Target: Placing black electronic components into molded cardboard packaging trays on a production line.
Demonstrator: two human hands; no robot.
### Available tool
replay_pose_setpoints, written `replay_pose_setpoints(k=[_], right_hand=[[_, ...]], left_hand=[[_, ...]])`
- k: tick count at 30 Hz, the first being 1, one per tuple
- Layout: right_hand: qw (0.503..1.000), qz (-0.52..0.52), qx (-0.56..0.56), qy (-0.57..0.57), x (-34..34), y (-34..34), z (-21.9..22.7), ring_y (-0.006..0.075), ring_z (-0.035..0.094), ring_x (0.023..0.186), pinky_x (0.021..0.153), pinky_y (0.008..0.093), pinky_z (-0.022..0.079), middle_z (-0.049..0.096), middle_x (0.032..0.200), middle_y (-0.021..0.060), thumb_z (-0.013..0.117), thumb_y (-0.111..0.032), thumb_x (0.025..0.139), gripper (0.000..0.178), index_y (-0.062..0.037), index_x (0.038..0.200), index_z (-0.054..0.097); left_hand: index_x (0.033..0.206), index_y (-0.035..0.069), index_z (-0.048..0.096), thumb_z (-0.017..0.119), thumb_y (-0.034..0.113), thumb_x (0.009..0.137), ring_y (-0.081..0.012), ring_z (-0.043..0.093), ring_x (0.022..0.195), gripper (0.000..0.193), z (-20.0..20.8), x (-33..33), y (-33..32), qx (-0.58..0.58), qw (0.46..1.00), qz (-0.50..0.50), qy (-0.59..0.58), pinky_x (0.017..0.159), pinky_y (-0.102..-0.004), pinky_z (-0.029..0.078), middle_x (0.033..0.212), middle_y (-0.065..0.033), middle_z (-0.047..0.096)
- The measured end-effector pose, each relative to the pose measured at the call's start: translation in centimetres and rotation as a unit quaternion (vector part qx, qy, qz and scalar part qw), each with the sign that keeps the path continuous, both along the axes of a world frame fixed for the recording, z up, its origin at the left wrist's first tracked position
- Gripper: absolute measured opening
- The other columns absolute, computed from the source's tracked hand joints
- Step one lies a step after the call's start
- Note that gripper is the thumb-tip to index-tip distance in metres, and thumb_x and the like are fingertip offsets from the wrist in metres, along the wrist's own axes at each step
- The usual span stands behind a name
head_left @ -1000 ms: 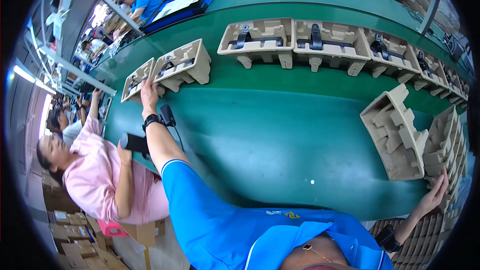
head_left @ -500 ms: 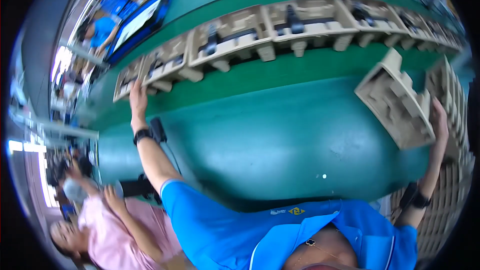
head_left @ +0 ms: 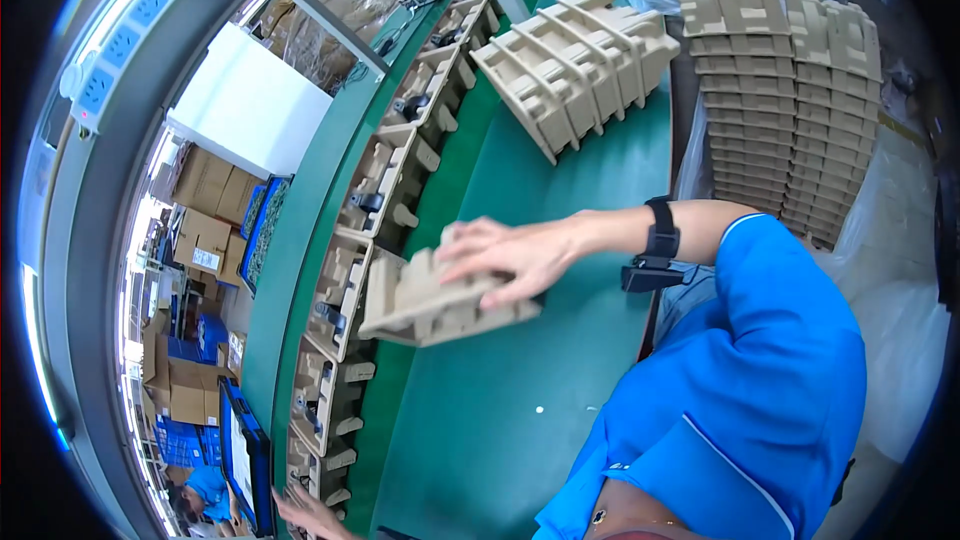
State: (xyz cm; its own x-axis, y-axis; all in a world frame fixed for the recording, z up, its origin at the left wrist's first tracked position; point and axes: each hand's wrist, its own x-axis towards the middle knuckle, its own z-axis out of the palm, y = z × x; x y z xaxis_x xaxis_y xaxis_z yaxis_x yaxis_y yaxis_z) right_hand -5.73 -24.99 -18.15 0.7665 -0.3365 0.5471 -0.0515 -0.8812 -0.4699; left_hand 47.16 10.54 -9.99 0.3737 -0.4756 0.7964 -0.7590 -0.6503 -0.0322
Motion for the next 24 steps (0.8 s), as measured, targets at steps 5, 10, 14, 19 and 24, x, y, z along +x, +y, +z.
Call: replay_pose_setpoints(k=[5, 10, 14, 19, 24], right_hand=[[0.989, -0.019, -0.051, -0.141, -4.9, -2.6, 6.0, 0.0276, 0.048, 0.122, 0.108, 0.0392, 0.035, 0.050, 0.134, 0.0170, 0.061, -0.031, 0.090, 0.051, -0.0080, 0.133, 0.050], [0.853, -0.515, -0.023, -0.080, -21.6, -16.1, 5.7, 0.0356, 0.054, 0.114, 0.099, 0.0414, 0.043, 0.061, 0.118, 0.0184, 0.061, -0.046, 0.084, 0.053, -0.0067, 0.119, 0.062], [0.801, -0.556, 0.207, 0.084, -29.8, -24.2, 0.1, 0.0353, 0.045, 0.126, 0.105, 0.0393, 0.037, 0.051, 0.135, 0.0185, 0.064, -0.054, 0.079, 0.075, -0.0043, 0.134, 0.050], [0.842, -0.382, 0.367, 0.099, -29.4, -24.3, -0.8, 0.0315, 0.038, 0.134, 0.110, 0.0349, 0.031, 0.037, 0.148, 0.0165, 0.067, -0.057, 0.077, 0.092, -0.0025, 0.144, 0.036], [0.897, -0.247, 0.344, 0.128, -24.6, -21.1, 0.9, 0.0272, 0.041, 0.131, 0.109, 0.0336, 0.031, 0.044, 0.143, 0.0169, 0.072, -0.047, 0.078, 0.083, -0.0069, 0.143, 0.041]], left_hand=[[0.143, 0.012, 0.038, 0.047, 0.025, 0.100, -0.0168, 0.059, 0.067, 0.046, 0.4, -24.5, -10.0, 0.100, 0.883, -0.239, 0.391, 0.062, -0.0302, 0.050, 0.087, -0.0114, 0.060], [0.142, 0.020, 0.039, 0.046, 0.026, 0.100, -0.0148, 0.056, 0.071, 0.042, -2.5, -32.6, -13.6, 0.082, 0.803, -0.267, 0.526, 0.058, -0.0306, 0.049, 0.089, -0.0083, 0.060], [0.134, 0.016, 0.045, 0.045, 0.028, 0.101, -0.0141, 0.056, 0.081, 0.035, -4.6, -33.9, -16.5, -0.068, 0.744, -0.284, 0.601, 0.066, -0.0279, 0.049, 0.094, -0.0047, 0.060], [0.129, 0.013, 0.045, 0.049, 0.028, 0.098, -0.0175, 0.055, 0.096, 0.035, -6.9, -29.2, -14.1, -0.057, 0.783, -0.283, 0.551, 0.070, -0.0290, 0.050, 0.114, -0.0087, 0.055], [0.136, 0.019, 0.051, 0.054, 0.033, 0.095, -0.0340, 0.051, 0.117, 0.043, -4.0, -31.1, -6.6, -0.050, 0.819, -0.159, 0.549, 0.096, -0.0432, 0.041, 0.134, -0.0155, 0.052]])
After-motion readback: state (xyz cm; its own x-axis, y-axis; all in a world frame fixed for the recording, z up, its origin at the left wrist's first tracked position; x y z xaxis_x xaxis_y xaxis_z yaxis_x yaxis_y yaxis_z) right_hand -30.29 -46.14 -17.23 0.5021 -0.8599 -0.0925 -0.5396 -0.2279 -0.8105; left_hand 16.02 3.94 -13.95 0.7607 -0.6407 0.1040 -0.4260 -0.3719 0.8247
